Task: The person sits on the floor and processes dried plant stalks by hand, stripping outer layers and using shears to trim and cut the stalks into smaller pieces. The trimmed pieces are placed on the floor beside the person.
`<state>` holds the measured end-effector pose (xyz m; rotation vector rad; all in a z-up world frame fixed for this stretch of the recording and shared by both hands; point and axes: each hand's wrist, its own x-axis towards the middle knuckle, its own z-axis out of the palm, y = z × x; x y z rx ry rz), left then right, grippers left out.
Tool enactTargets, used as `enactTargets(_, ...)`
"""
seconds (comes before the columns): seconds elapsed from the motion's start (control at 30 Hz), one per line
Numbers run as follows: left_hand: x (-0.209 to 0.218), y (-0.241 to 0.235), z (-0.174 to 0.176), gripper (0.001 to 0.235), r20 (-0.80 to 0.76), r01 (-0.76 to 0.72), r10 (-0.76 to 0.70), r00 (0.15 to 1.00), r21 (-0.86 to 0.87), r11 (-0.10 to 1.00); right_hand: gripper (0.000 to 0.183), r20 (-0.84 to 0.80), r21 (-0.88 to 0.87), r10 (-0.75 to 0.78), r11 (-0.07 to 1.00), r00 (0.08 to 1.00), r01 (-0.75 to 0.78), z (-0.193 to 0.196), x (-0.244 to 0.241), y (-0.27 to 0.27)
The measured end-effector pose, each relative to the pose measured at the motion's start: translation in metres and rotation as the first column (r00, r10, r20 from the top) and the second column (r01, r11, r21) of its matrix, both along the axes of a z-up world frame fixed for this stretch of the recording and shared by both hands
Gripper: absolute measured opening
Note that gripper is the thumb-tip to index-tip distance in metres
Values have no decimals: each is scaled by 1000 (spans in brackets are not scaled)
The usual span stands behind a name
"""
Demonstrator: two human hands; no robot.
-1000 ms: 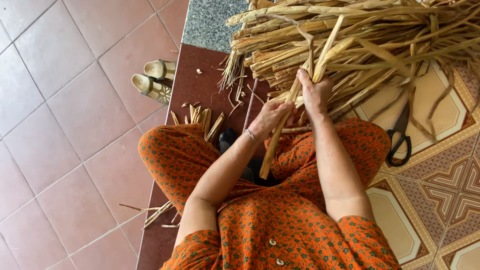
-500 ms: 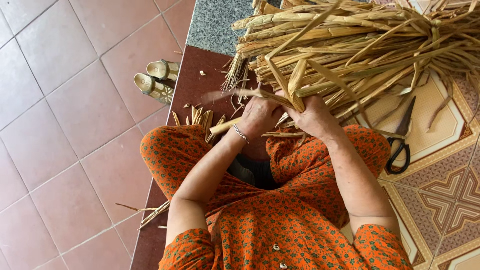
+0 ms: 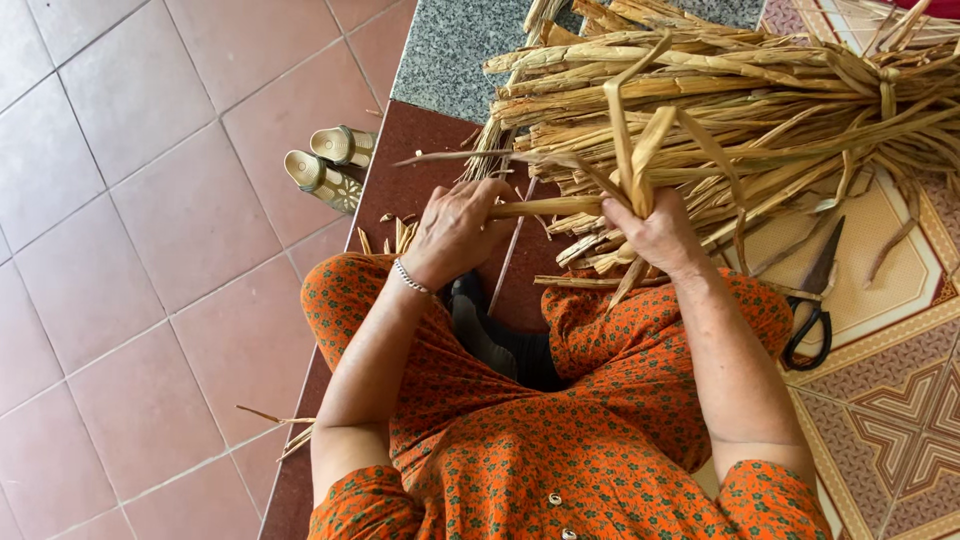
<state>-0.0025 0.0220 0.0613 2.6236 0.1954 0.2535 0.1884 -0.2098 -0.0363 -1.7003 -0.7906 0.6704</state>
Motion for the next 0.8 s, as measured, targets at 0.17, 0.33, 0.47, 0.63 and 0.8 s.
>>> enactTargets(0.17,-6,-5,15,28,58,-11,3,998,126,992,15,-196,8,-63,998,978,66,17,0,-2)
enactTargets(0.33,-1,5,8,25,354,-3,-136,925,365,931,20,-354,-18,94,994,930,-107,47,-2,-8)
enactTargets(0.47,7,2,-22,13,350,-19,-147,925,429,903,14,-290,-10,-92,996,953,93,38,-5,-12)
enactTargets(0.63,-7,-29,-56,9,-97,-60,10,995,-534,844,14,-81,179,-148,971,986,160,-6,4,-13)
enactTargets(0.8,-10,-35,-53,13,-58,-79,143,988,-986,147,16,530,162,14,980,848,-117,-27,1,-2)
